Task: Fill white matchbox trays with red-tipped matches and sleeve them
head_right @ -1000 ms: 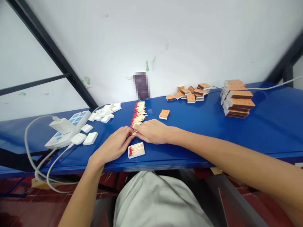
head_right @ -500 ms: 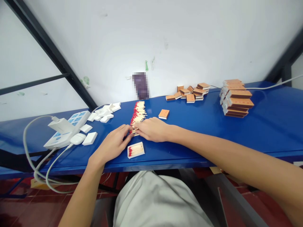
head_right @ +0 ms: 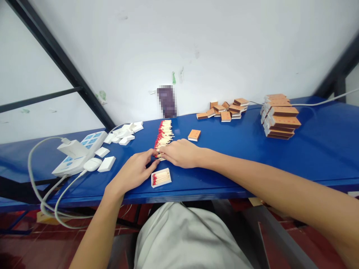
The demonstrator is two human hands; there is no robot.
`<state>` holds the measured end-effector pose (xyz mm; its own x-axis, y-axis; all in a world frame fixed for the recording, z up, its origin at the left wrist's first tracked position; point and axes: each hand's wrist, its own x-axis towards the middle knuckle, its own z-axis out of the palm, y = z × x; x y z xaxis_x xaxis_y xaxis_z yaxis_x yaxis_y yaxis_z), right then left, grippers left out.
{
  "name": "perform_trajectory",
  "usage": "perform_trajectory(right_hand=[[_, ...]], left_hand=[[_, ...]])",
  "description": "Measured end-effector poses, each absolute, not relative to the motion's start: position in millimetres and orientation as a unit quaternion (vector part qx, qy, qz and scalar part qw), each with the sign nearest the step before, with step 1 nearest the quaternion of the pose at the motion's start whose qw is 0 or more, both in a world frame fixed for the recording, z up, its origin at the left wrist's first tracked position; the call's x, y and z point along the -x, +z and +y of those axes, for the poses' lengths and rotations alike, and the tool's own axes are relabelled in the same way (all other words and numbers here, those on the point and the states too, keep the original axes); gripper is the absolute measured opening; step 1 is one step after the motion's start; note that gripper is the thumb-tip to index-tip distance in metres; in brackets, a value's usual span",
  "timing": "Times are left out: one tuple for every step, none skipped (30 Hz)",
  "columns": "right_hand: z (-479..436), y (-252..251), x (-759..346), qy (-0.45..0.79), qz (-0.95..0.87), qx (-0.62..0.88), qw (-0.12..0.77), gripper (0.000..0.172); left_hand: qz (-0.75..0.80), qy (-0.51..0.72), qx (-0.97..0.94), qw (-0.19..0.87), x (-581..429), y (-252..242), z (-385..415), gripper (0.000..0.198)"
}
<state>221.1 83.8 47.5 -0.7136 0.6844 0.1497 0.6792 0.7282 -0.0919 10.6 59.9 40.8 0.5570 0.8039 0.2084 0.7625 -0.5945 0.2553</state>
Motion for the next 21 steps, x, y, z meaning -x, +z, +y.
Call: perform_trajectory(right_hand=[[83.9,47.3,-221.1,0.015,-0.925,0.368,0.087,0.031],[84.0,47.1,-221.1,0.015,-0.926,0.368,0.087,0.031],[84.2,46.8,-221.2,0.014,-0.926,0.367,0.087,0.030],[84.3,46.5,-221.3,0.014,-0.927,0.365,0.088,0.030],[84.3,46.3,-221.4,0.014,-0.927,0.363,0.089,0.029],[84.3,46.3,-221.4,0.014,-0.928,0.362,0.090,0.029],[84.2,46.3,-221.4,0.015,-0.928,0.360,0.091,0.029],[83.9,46.6,-221.3,0.016,-0.929,0.358,0.089,0.029],[83.5,47.0,-221.0,0.016,-0.930,0.356,0.087,0.029],[83.0,47.5,-220.7,0.016,-0.931,0.355,0.084,0.029],[82.4,48.1,-220.4,0.015,-0.932,0.354,0.080,0.028],[81.7,48.7,-220.0,0.013,-0.933,0.353,0.076,0.028],[81.0,49.2,-219.5,0.011,-0.933,0.352,0.073,0.027],[80.4,49.7,-219.1,0.009,-0.934,0.350,0.070,0.026],[79.8,50.1,-218.7,0.008,-0.935,0.349,0.067,0.026],[79.3,50.5,-218.4,0.007,-0.936,0.347,0.064,0.025],[79.0,50.6,-218.1,0.006,-0.936,0.346,0.062,0.024],[78.8,50.7,-217.9,0.006,-0.937,0.344,0.060,0.024],[78.7,50.6,-217.8,0.005,-0.937,0.343,0.058,0.023],[78.7,50.4,-217.7,0.005,-0.938,0.342,0.056,0.023],[78.7,50.0,-217.7,0.004,-0.938,0.342,0.054,0.023]], left_hand=[[0.444,0.155,-0.880,0.070,-10.3,40.3,60.3,0.009],[0.442,0.156,-0.880,0.071,-10.1,40.0,60.6,0.009],[0.439,0.157,-0.881,0.073,-9.9,39.7,60.9,0.011],[0.437,0.157,-0.882,0.075,-9.7,39.5,61.1,0.012],[0.435,0.157,-0.883,0.078,-9.6,39.3,61.2,0.013],[0.434,0.157,-0.883,0.081,-9.5,39.0,61.3,0.014],[0.433,0.156,-0.884,0.085,-9.4,38.7,61.4,0.015],[0.431,0.155,-0.885,0.089,-9.3,38.3,61.6,0.015],[0.428,0.154,-0.886,0.092,-9.2,37.8,61.8,0.016],[0.425,0.153,-0.887,0.094,-9.1,37.2,62.0,0.016],[0.422,0.152,-0.889,0.095,-9.0,36.6,62.4,0.016],[0.420,0.151,-0.890,0.094,-9.0,36.1,62.7,0.016],[0.418,0.149,-0.891,0.092,-8.9,35.6,63.0,0.016],[0.416,0.148,-0.893,0.089,-8.8,35.1,63.3,0.016],[0.414,0.146,-0.894,0.087,-8.7,34.8,63.5,0.016],[0.412,0.145,-0.896,0.084,-8.6,34.5,63.6,0.016],[0.409,0.144,-0.897,0.081,-8.5,34.3,63.6,0.016],[0.407,0.143,-0.899,0.078,-8.4,34.2,63.4,0.016],[0.407,0.143,-0.899,0.074,-8.3,34.2,63.2,0.016],[0.408,0.142,-0.899,0.071,-8.2,34.2,63.0,0.016],[0.408,0.140,-0.899,0.068,-8.1,34.3,62.7,0.016]])
